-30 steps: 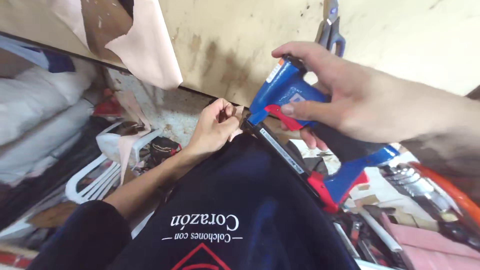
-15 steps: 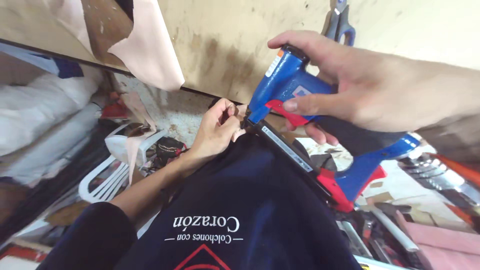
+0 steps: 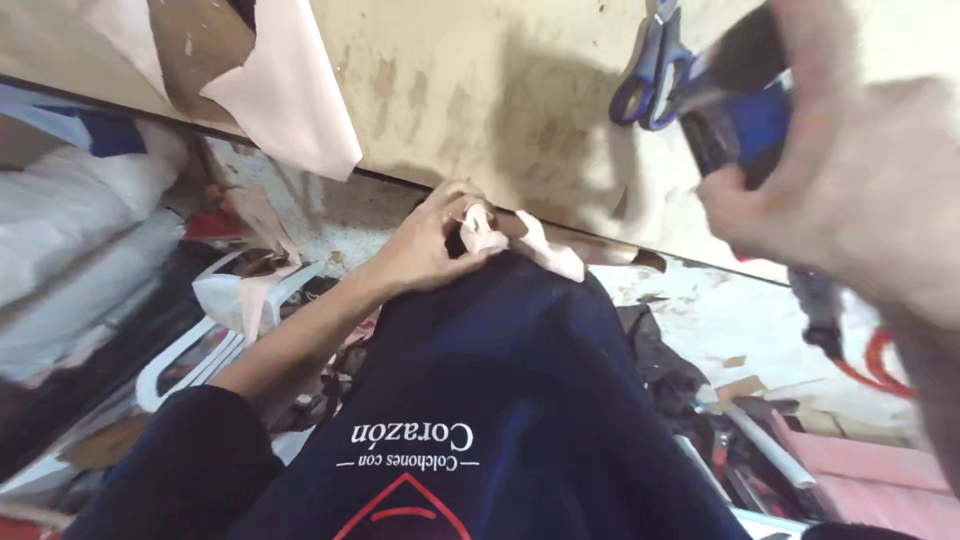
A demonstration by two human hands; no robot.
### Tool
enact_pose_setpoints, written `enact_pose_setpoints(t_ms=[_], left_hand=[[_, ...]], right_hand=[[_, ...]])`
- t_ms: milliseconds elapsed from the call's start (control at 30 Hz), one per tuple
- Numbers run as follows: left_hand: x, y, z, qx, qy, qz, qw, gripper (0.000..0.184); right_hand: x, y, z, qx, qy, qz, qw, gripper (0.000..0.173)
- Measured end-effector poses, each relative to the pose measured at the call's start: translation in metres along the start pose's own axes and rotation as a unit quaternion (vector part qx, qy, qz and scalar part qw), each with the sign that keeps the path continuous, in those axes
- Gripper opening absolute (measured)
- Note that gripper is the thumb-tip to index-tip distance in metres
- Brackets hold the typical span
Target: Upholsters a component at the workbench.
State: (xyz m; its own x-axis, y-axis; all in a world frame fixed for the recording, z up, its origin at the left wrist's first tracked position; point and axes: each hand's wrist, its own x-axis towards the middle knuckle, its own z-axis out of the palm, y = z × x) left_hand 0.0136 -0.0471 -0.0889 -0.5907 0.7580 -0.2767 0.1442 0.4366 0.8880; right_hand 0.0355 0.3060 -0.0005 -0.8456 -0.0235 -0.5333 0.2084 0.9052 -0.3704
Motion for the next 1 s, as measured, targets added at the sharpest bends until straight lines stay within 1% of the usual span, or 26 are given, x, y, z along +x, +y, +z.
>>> enact_pose_setpoints(t_ms=[33,100,167,200,267,300,367,400,467,533,567,600,633,667,767,833,867,900,933,1000], left_hand=[[0.004,-0.002,0.004,-0.019,-0.003,0.016,1.0,0.039],[0.009,-0.003,0.013,-0.076,0.006,0.036,0.996,0.034],[0.01,-0.004,0.019,-0.096,0.025,0.056,0.994,0.032],[0.01,-0.003,0.022,-0.091,0.036,0.071,0.993,0.03],[0.015,0.005,0.031,-0.043,0.058,0.106,0.992,0.027],[0.019,0.011,0.036,-0.014,0.073,0.13,0.989,0.025],[0.027,0.026,0.043,0.045,0.085,0.168,0.981,0.023],[0.031,0.036,0.046,0.07,0.079,0.182,0.978,0.022],[0.039,0.056,0.046,0.111,0.052,0.208,0.97,0.023],[0.043,0.077,0.042,0.151,0.01,0.213,0.965,0.024],[0.044,0.087,0.039,0.17,-0.008,0.212,0.962,0.025],[0.045,0.094,0.035,0.186,-0.023,0.21,0.96,0.025],[0.047,0.099,0.032,0.199,-0.034,0.209,0.957,0.026],[0.048,0.101,0.03,0.205,-0.042,0.211,0.955,0.026],[0.047,0.103,0.032,0.204,-0.043,0.227,0.951,0.029],[0.047,0.11,0.025,0.2,-0.045,0.219,0.954,0.027],[0.052,0.115,0.019,0.181,-0.068,0.205,0.959,0.025],[0.057,0.121,0.013,0.142,-0.112,0.186,0.966,0.024],[0.067,0.127,0.003,0.091,-0.17,0.169,0.967,0.027],[0.086,0.128,-0.01,-0.007,-0.282,0.149,0.948,0.033]], right_hand=[[-0.005,0.003,0.013,-0.017,0.019,0.0,1.0,0.086],[-0.01,0.026,0.048,-0.032,0.072,-0.032,0.996,0.08],[-0.009,0.052,0.079,-0.036,0.113,-0.063,0.991,0.074],[-0.01,0.061,0.092,-0.034,0.133,-0.069,0.988,0.067],[-0.02,0.062,0.106,-0.009,0.173,-0.073,0.982,0.047],[-0.03,0.053,0.108,0.021,0.19,-0.074,0.979,0.042],[-0.059,0.026,0.106,0.142,0.183,-0.092,0.969,0.043],[-0.073,0.014,0.107,0.229,0.157,-0.102,0.955,0.045],[-0.083,-0.001,0.108,0.377,0.105,-0.118,0.913,0.047],[-0.081,-0.003,0.107,0.443,0.085,-0.134,0.882,0.042],[-0.08,-0.002,0.104,0.452,0.084,-0.142,0.877,0.036],[-0.079,-0.002,0.099,0.44,0.092,-0.146,0.881,0.028],[-0.079,-0.003,0.094,0.411,0.105,-0.139,0.895,0.022],[-0.081,-0.007,0.088,0.381,0.12,-0.125,0.908,0.019],[-0.092,-0.019,0.073,0.325,0.14,-0.064,0.933,0.018],[-0.091,-0.024,0.062,0.294,0.145,-0.072,0.942,0.019],[-0.086,-0.023,0.056,0.28,0.145,-0.082,0.945,0.016],[-0.081,-0.02,0.053,0.271,0.138,-0.09,0.948,0.016],[-0.072,-0.013,0.048,0.267,0.133,-0.098,0.949,0.016],[-0.061,0.004,0.036,0.269,0.084,-0.089,0.955,0.016]])
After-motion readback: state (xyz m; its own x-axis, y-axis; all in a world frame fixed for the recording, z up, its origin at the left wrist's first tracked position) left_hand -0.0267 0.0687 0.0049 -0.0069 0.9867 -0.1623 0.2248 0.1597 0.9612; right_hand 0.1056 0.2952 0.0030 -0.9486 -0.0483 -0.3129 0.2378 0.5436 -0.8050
